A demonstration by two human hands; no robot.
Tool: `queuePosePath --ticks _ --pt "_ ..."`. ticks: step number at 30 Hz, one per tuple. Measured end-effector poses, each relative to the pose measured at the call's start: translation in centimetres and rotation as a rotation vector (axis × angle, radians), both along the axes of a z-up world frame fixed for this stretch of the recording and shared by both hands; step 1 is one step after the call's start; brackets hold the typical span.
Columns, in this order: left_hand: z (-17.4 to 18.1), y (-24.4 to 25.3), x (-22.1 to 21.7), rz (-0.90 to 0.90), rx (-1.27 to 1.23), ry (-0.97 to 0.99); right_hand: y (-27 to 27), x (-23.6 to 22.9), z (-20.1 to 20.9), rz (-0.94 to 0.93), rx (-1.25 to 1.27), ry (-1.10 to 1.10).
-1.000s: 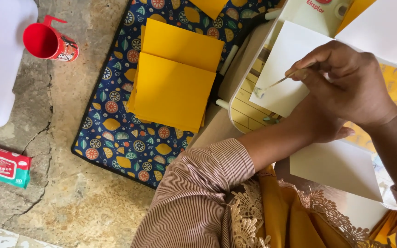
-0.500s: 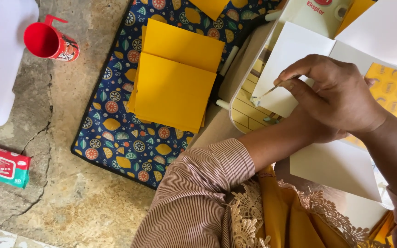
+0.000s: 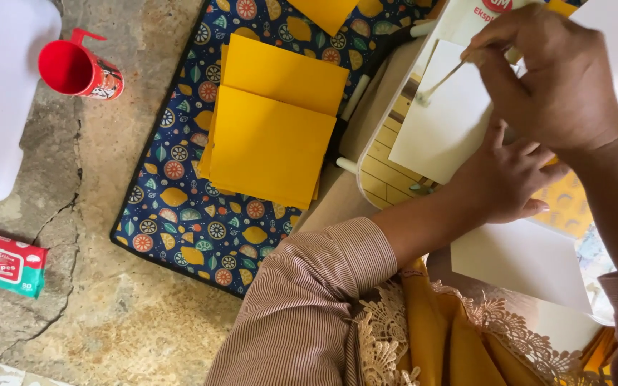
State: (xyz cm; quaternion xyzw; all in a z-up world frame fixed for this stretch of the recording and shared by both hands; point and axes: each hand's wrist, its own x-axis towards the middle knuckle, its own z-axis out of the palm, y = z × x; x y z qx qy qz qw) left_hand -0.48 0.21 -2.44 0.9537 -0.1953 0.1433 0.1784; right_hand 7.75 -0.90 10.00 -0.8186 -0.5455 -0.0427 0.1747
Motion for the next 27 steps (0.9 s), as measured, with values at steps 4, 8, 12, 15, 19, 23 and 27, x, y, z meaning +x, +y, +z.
queuePosePath --ticks 4,8,12,15,19,23,27 --pt "0.4 0.2 0.2 -0.008 -0.084 -0.007 -0.7 1.4 -0.5 -0.031 0.028 -0.021" --pt "0.1 0.0 0.2 -0.003 -0.134 -0.03 -1.1 2.4 -1.1 0.003 0.099 -0.06" --pt "0.8 0.6 0.3 -0.046 -0.044 0.033 -1.7 2.2 -1.5 -0.007 0.066 -0.147" --pt "1.2 0.9 0.1 -0.06 0.023 0.064 -1.9 1.4 -2.1 0.053 0.067 -0.167" --pt "-1.9 -1.1 0.0 -0.012 -0.214 -0.01 -0.9 -1.7 -1.0 0.057 0.038 -0.119" --pt "-2.0 -1.1 -0.6 -0.057 -0.856 0.25 -0.7 -4.0 -0.7 0.157 0.058 -0.049" --pt "5.1 -3.0 2.6 1.361 -0.322 -0.301 -1.7 -5.8 -0.9 0.184 0.049 0.005"
